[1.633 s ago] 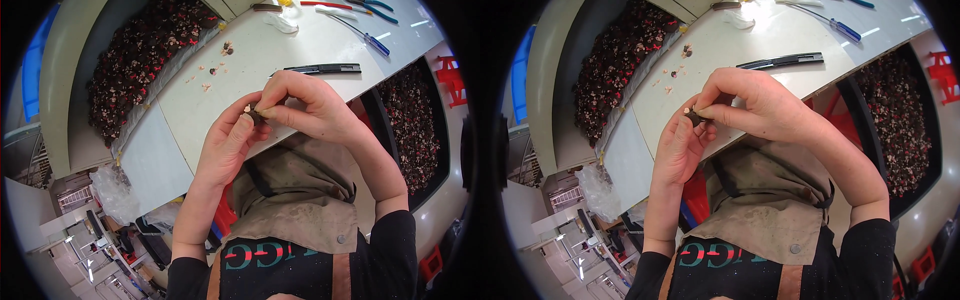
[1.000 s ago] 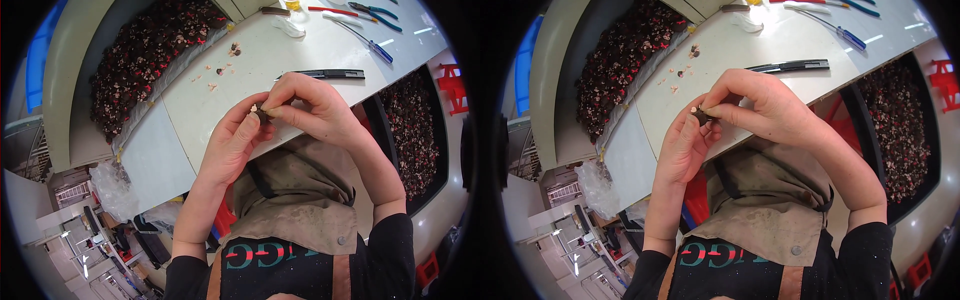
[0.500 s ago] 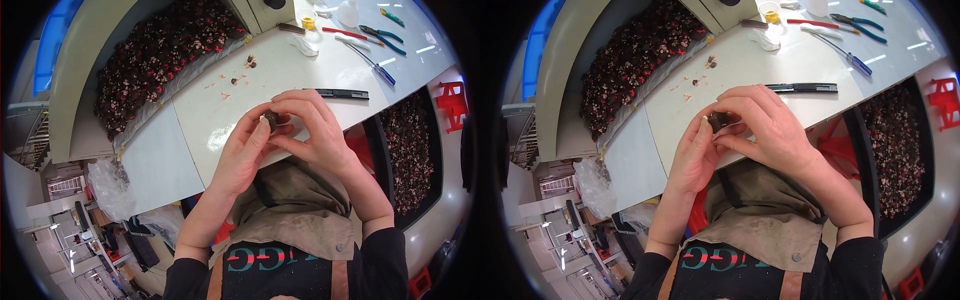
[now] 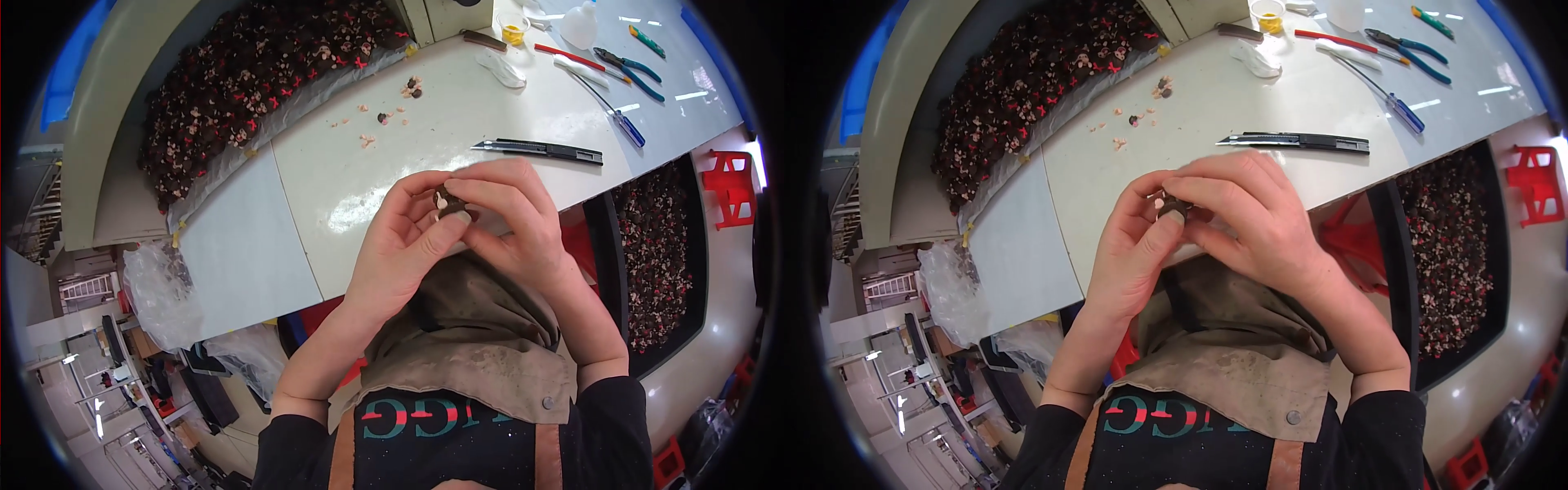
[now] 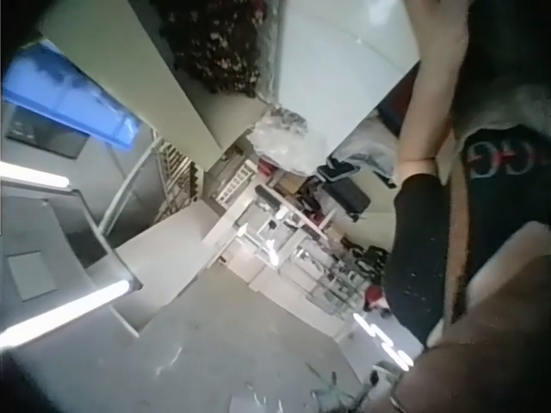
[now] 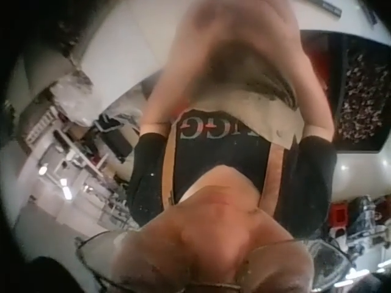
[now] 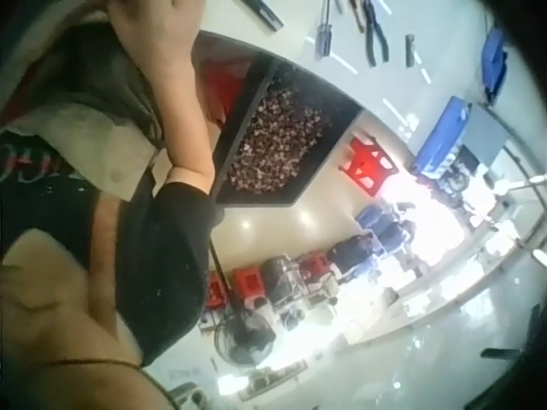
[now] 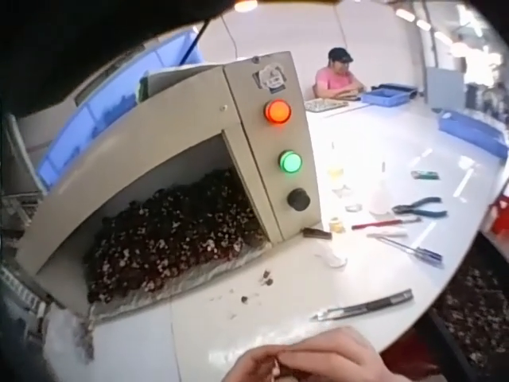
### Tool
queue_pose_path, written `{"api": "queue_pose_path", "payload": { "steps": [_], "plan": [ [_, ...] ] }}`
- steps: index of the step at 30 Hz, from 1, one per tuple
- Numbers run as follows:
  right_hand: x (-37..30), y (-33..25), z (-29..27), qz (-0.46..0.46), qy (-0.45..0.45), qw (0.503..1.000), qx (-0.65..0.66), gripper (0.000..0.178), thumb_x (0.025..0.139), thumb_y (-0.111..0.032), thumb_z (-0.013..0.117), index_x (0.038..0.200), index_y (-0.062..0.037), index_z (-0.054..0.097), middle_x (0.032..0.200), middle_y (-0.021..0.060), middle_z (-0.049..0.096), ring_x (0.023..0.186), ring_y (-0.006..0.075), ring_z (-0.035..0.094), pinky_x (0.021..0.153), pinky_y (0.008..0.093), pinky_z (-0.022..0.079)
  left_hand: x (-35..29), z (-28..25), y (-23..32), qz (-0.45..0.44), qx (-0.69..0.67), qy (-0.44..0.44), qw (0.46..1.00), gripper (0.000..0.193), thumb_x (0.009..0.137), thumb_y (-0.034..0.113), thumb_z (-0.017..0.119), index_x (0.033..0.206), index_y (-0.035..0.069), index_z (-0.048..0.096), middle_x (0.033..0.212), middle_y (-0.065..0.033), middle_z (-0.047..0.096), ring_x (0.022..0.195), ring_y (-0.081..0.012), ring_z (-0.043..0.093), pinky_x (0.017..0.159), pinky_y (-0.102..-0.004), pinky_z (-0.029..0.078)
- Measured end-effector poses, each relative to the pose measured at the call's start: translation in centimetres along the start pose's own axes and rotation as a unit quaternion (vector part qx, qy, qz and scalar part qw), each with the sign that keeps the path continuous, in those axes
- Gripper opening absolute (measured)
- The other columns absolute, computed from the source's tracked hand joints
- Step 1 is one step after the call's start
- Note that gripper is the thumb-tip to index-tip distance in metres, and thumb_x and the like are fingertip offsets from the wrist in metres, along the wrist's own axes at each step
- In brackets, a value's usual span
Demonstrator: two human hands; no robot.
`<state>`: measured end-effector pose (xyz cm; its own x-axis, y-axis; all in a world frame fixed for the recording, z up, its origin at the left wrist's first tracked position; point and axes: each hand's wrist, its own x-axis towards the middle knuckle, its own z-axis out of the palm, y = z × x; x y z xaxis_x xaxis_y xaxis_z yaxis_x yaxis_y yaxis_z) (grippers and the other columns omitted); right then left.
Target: Assembling small toy figures by gluing components together at a factory workbench.
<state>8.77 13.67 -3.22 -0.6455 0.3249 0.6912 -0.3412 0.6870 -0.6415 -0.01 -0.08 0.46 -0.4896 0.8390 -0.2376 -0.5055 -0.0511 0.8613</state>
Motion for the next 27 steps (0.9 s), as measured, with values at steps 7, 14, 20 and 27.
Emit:
{"api": "queue_pose_path", "payload": {
  "steps": [7, 14, 20, 27],
  "plan": [
    [-4.2, -3.8, -1.0, 0.029, -0.032, 0.999, 0.029, 0.049, 0.056, 0.003, 0.075, 0.102, -0.0056, 0.059, 0.102, 0.0078, 0.061, 0.087, 0.0241, 0.060, 0.073, 0.0319, 0.048, -4.9, 0.4, -1.8, -0.068, -0.037, -0.029, 0.997, 0.049, 0.086, -0.002, 0.062, 0.127, 0.004, 0.037, 0.115, -0.0064, 0.051, 0.105, -0.0116, 0.053, 0.093, -0.0252, 0.045],
    [-8.6, -4.9, -1.2, 0.108, -0.129, 0.985, 0.025, 0.045, 0.061, 0.002, 0.075, 0.101, -0.0050, 0.057, 0.105, 0.0114, 0.060, 0.092, 0.0257, 0.059, 0.076, 0.0341, 0.048, -7.3, -0.8, -5.4, -0.133, -0.033, -0.047, 0.989, 0.044, 0.091, 0.005, 0.058, 0.127, 0.005, 0.033, 0.116, -0.0058, 0.051, 0.107, -0.0099, 0.050, 0.091, -0.0246, 0.044],
    [-9.6, -5.9, -0.8, 0.175, -0.120, 0.975, 0.066, 0.043, 0.063, 0.003, 0.070, 0.104, -0.0034, 0.057, 0.107, 0.0125, 0.060, 0.094, 0.0254, 0.059, 0.080, 0.0335, 0.049, -8.3, -1.1, -5.6, -0.165, -0.043, -0.035, 0.985, 0.044, 0.090, 0.005, 0.054, 0.129, 0.004, 0.033, 0.114, -0.0058, 0.052, 0.106, -0.0104, 0.051, 0.091, -0.0252, 0.044],
    [-10.0, -5.9, -0.5, 0.223, -0.133, 0.961, 0.097, 0.040, 0.066, 0.001, 0.069, 0.104, -0.0027, 0.056, 0.107, 0.0139, 0.059, 0.100, 0.0267, 0.058, 0.085, 0.0350, 0.047, -8.3, -1.3, -6.0, -0.205, -0.092, -0.002, 0.974, 0.040, 0.092, 0.011, 0.050, 0.129, 0.004, 0.035, 0.115, -0.0066, 0.053, 0.108, -0.0127, 0.052, 0.093, -0.0288, 0.043]
  ]
}}
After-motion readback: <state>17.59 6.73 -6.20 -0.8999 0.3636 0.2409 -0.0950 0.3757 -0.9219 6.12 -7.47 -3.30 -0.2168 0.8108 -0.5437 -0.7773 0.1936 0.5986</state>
